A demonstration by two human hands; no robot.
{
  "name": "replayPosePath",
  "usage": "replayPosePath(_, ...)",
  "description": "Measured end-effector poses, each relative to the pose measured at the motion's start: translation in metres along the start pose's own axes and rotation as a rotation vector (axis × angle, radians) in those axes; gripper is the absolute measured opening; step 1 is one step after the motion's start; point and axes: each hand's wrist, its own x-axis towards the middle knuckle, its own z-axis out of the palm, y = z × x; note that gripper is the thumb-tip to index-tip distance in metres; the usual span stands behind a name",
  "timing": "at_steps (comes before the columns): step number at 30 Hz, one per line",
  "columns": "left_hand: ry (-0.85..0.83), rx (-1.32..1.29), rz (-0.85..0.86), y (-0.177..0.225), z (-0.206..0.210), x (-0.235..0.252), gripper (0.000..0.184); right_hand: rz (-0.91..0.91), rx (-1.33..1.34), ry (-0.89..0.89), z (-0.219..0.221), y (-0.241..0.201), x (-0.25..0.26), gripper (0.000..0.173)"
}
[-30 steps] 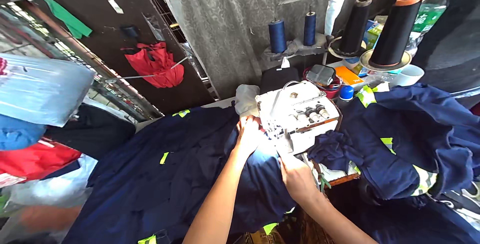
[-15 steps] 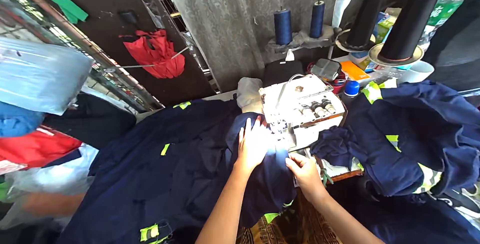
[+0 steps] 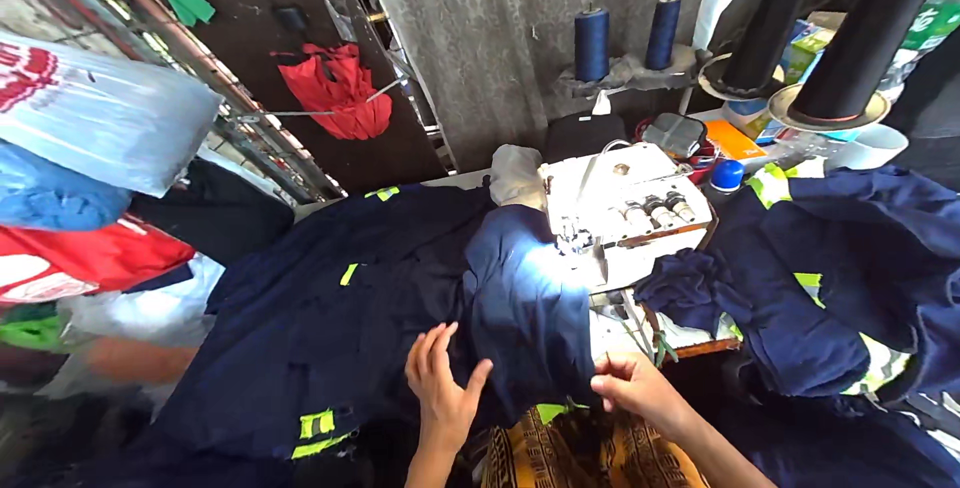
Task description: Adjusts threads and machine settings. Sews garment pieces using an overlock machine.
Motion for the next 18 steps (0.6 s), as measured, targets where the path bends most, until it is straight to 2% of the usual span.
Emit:
replayPosePath(1,-0.128,0.091,-0.064,-0.009,-0.005,-0.024,0.081,0.01,-0.097,-0.071,0.002,0.01,-0.004,0.009)
replayPosePath(2,-0.214,0.161,-0.082,-0.014,-0.008,-0.037,0.081,0.031,-0.24,-0.111,0.005,0.018,-0.004,0.015)
replayPosePath(5,-0.315,0.13,-0.104,-0.017,-0.032,-0.021,0.043,0.183,-0.661,-0.202,0.016,0.027,0.004,0.032)
replayPosePath(6,-0.349,0.078,-0.112,-0.021,-0.05,-0.005,0.031,0.213,-0.691,-0.254,0.017,0.024,0.003,0.034)
replayPosePath(7,-0.353,0.022,-0.115,-0.026,-0.072,0.013,0.028,0.178,-0.636,-0.309,0.016,0.02,-0.002,0.032)
replayPosePath(9,-0.295,-0.068,-0.143,-0.037,-0.121,0.055,0.031,-0.016,-0.287,-0.415,0.014,0.005,-0.022,0.02)
replayPosePath(11,-0.195,-0.064,-0.18,-0.035,-0.161,0.102,0.038,-0.139,0.239,-0.511,0.02,-0.011,-0.044,0.007)
replayPosePath(13,-0.186,-0.012,-0.225,-0.017,-0.173,0.149,0.041,-0.179,0.71,-0.624,0.031,-0.015,-0.054,0.017)
replayPosePath(14,-0.196,0.03,-0.187,-0.019,-0.165,0.167,0.04,-0.167,0.826,-0.632,0.034,-0.012,-0.056,0.022)
replayPosePath(15,-0.195,0.052,-0.142,-0.025,-0.148,0.179,0.039,-0.134,0.799,-0.556,0.036,-0.003,-0.057,0.022)
replayPosePath(16,-0.222,0.075,-0.112,-0.032,-0.125,0.182,0.041,-0.073,0.573,-0.391,0.034,0.011,-0.058,0.018)
replayPosePath(17,-0.271,0.093,-0.081,-0.047,-0.096,0.175,0.045,0.014,0.145,-0.206,0.029,0.026,-0.057,0.012)
replayPosePath(18,-0.304,0.085,-0.053,-0.065,-0.063,0.154,0.049,0.155,-0.272,-0.1,0.02,0.041,-0.053,0.02)
